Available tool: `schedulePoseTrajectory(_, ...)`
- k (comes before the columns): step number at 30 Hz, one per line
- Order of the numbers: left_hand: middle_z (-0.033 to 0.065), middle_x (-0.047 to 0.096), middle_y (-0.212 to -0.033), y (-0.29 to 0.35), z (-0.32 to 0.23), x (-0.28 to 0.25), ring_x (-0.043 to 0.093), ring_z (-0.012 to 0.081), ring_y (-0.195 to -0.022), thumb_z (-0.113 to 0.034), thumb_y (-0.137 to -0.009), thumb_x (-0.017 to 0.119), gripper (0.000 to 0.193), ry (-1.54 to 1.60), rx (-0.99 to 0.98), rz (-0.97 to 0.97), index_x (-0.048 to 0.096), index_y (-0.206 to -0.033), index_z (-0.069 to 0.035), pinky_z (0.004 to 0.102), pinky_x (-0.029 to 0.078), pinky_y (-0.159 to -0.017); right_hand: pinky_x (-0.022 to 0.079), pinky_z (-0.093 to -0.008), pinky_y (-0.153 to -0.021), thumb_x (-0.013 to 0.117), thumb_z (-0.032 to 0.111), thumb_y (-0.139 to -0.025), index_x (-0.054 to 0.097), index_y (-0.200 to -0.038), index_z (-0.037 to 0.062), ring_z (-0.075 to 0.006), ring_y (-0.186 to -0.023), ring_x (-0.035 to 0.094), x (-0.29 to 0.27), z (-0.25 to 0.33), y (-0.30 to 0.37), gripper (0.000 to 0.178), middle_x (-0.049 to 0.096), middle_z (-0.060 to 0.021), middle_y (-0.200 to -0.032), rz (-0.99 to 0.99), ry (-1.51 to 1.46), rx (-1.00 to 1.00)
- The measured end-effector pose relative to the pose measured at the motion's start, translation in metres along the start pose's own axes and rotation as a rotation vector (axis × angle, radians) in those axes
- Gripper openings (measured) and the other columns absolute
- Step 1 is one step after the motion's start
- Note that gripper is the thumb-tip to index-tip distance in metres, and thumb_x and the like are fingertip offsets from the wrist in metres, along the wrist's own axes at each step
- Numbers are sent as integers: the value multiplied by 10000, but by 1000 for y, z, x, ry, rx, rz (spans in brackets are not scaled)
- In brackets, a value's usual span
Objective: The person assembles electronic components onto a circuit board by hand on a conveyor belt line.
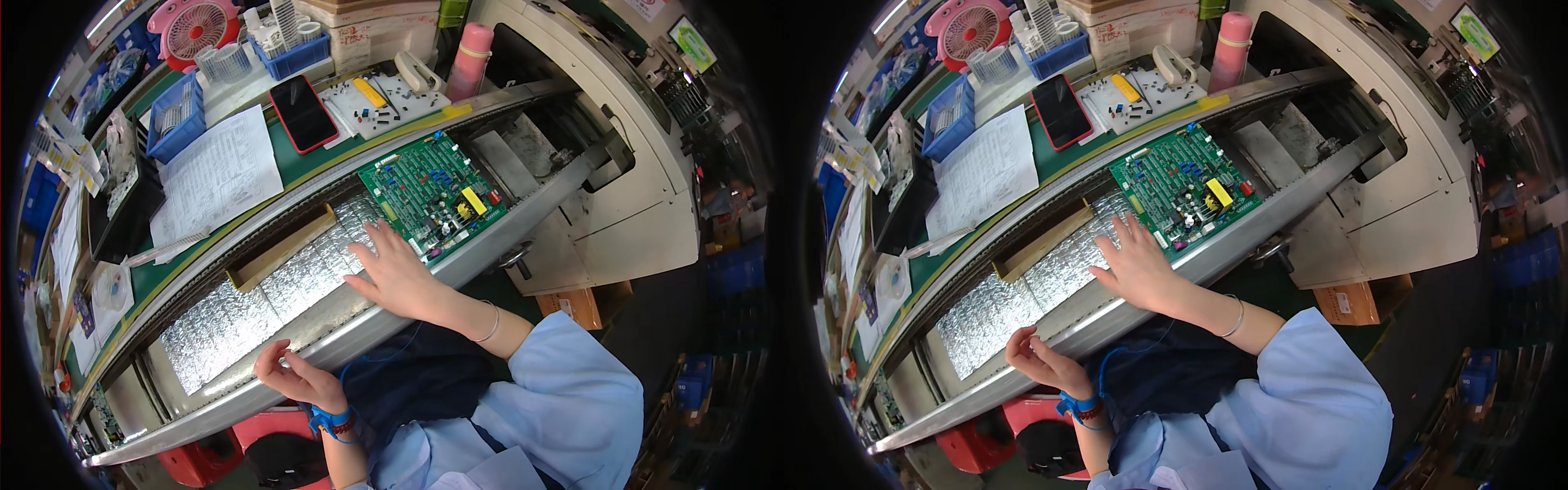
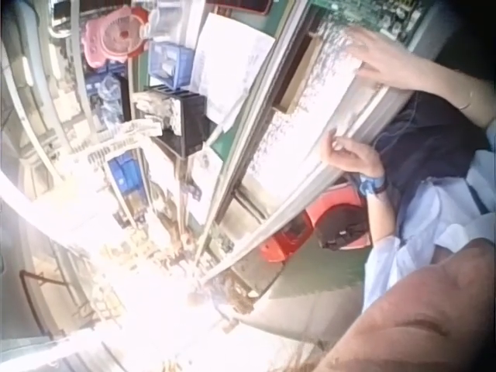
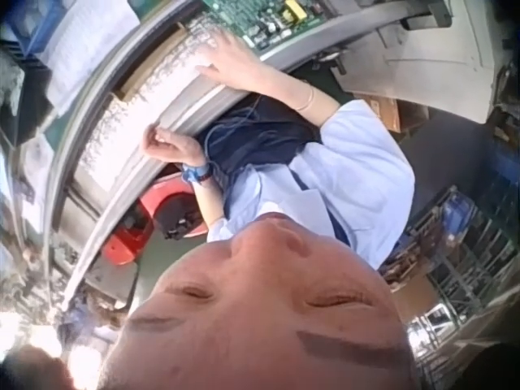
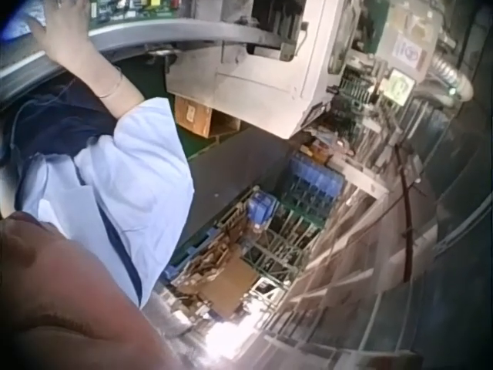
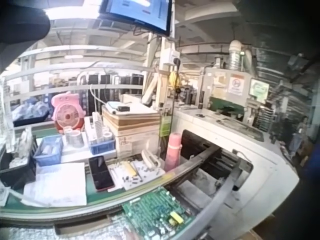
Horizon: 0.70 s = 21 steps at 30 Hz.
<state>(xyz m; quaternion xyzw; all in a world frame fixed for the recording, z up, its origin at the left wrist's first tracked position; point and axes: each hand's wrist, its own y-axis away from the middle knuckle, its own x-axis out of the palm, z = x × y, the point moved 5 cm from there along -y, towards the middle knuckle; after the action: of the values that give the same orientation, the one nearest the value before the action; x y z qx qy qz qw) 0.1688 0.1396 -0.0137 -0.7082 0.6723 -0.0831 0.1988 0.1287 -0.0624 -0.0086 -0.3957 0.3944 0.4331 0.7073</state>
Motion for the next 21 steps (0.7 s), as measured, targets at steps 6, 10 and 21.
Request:
schedulePoseTrajectory(6, 106, 485, -1000, 1, 0, 2, 479, 185, -885, 0, -886, 415, 197, -32, 23, 10, 445, -1080, -1, 307, 389, -808, 370, -533, -978, 572, 345, -885, 477, -1193, 3, -536, -1193, 374, -19, -44, 2, 471, 412, -335, -1263, -38, 59, 64)
schedulePoseTrajectory(10, 104, 491, -996, 1, 0, 3, 474, 187, -882, -8, -882, 426, 191, -55, 37, 2, 453, -1070, -1, 302, 379, -794, 358, -523, -995, 529, 379, -902, 486, -1189, 8, -478, -1253, 353, -24, -76, 3, 472, 396, -337, -1297, -12, 123, 158)
schedulePoseTrajectory(21, 90, 503, -983, 3, -5, 8, 462, 176, -862, -41, -893, 434, 178, -122, 63, -1, 485, -1058, -2, 293, 366, -765, 419, -459, -954, 560, 359, -878, 489, -1124, -35, -458, -1143, 472, -58, -162, 6, 470, 410, -365, -1267, -39, 220, 340)
